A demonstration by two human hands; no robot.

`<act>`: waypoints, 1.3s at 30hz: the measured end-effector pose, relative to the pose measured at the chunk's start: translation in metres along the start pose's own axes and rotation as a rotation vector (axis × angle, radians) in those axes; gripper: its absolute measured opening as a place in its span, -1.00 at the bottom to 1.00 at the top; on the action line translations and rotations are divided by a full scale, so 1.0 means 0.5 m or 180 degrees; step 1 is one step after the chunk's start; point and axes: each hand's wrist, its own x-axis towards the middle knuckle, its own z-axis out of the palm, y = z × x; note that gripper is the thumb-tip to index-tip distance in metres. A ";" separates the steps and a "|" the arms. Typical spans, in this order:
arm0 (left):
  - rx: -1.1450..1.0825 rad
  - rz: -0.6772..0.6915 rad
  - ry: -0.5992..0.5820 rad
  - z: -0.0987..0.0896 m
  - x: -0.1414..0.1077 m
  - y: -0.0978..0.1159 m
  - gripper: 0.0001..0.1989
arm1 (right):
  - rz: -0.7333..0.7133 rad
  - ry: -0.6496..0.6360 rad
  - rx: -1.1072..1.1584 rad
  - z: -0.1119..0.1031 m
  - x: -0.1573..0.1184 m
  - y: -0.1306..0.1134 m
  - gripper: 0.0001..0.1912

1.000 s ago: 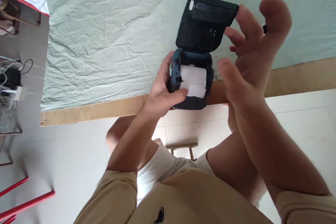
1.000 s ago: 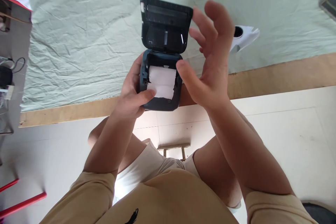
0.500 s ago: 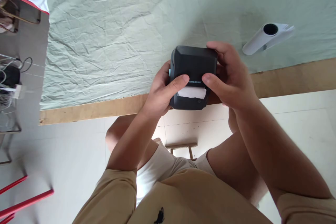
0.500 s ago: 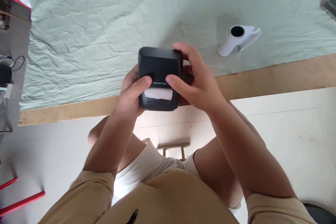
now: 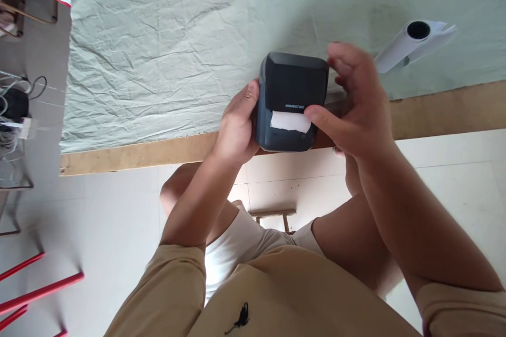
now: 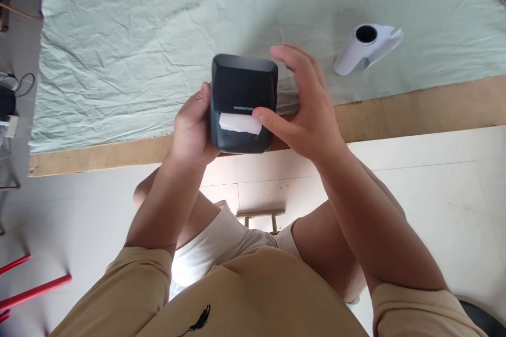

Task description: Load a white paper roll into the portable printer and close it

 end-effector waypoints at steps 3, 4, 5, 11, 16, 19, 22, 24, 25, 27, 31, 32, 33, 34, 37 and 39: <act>0.0192 0.0121 0.0124 -0.004 0.004 -0.004 -0.47 | -0.0200 -0.0030 -0.0191 -0.019 0.001 -0.004 -0.20; 0.0199 0.0152 0.0096 -0.005 0.004 -0.004 -0.47 | -0.0245 -0.0015 -0.0204 -0.023 0.002 -0.005 -0.18; 0.0176 0.0173 0.0063 -0.005 0.004 -0.003 -0.47 | -0.0266 0.0044 -0.0205 -0.026 0.002 -0.007 -0.18; 0.0027 -0.0028 0.0047 0.007 -0.002 0.010 -0.52 | -0.0008 0.0019 -0.0088 -0.032 0.004 -0.019 -0.29; -0.0035 0.0013 0.0002 0.005 0.002 0.004 -0.43 | 0.0149 0.0527 0.0408 -0.032 0.025 -0.061 -0.53; -0.0062 0.0007 -0.0127 -0.002 0.005 0.000 -0.45 | 0.0341 0.0630 0.0623 -0.041 0.040 -0.088 -0.68; -0.0075 0.0010 -0.0114 -0.003 0.005 0.000 -0.45 | 0.0494 0.0483 0.0640 -0.049 0.048 -0.093 -0.65; -0.0097 0.0002 -0.0097 -0.002 0.004 0.000 -0.47 | 0.0475 0.0463 0.0636 -0.049 0.050 -0.088 -0.64; -0.0107 0.0001 -0.0111 -0.001 0.004 0.001 -0.49 | 0.0433 0.0510 0.0629 -0.047 0.051 -0.085 -0.67; -0.0130 0.0031 -0.0125 0.001 0.003 0.001 -0.51 | 0.0289 0.0757 0.0613 -0.040 0.057 -0.084 -0.80; -0.0106 0.0059 -0.0062 0.002 0.000 0.002 -0.50 | -0.0044 0.1560 0.0229 -0.022 0.074 -0.095 -0.84; -0.0069 0.0049 -0.0038 0.002 -0.001 0.002 -0.49 | -0.0057 0.1545 -0.0064 -0.019 0.077 -0.100 -0.83; -0.0013 0.0046 -0.0024 0.003 -0.002 0.002 -0.47 | -0.0023 0.1362 -0.0448 -0.018 0.080 -0.105 -0.83; 0.0058 0.0055 -0.0014 0.003 -0.003 0.003 -0.45 | 0.0035 0.1051 -0.0861 -0.018 0.083 -0.111 -0.85; 0.0264 0.0087 0.0011 0.005 -0.005 0.007 -0.40 | 0.0319 -0.0063 -0.1856 -0.025 0.088 -0.135 -0.91; 0.0312 0.0033 0.0059 0.008 -0.007 0.011 -0.37 | 0.0517 -0.0643 -0.2140 -0.033 0.092 -0.151 -0.76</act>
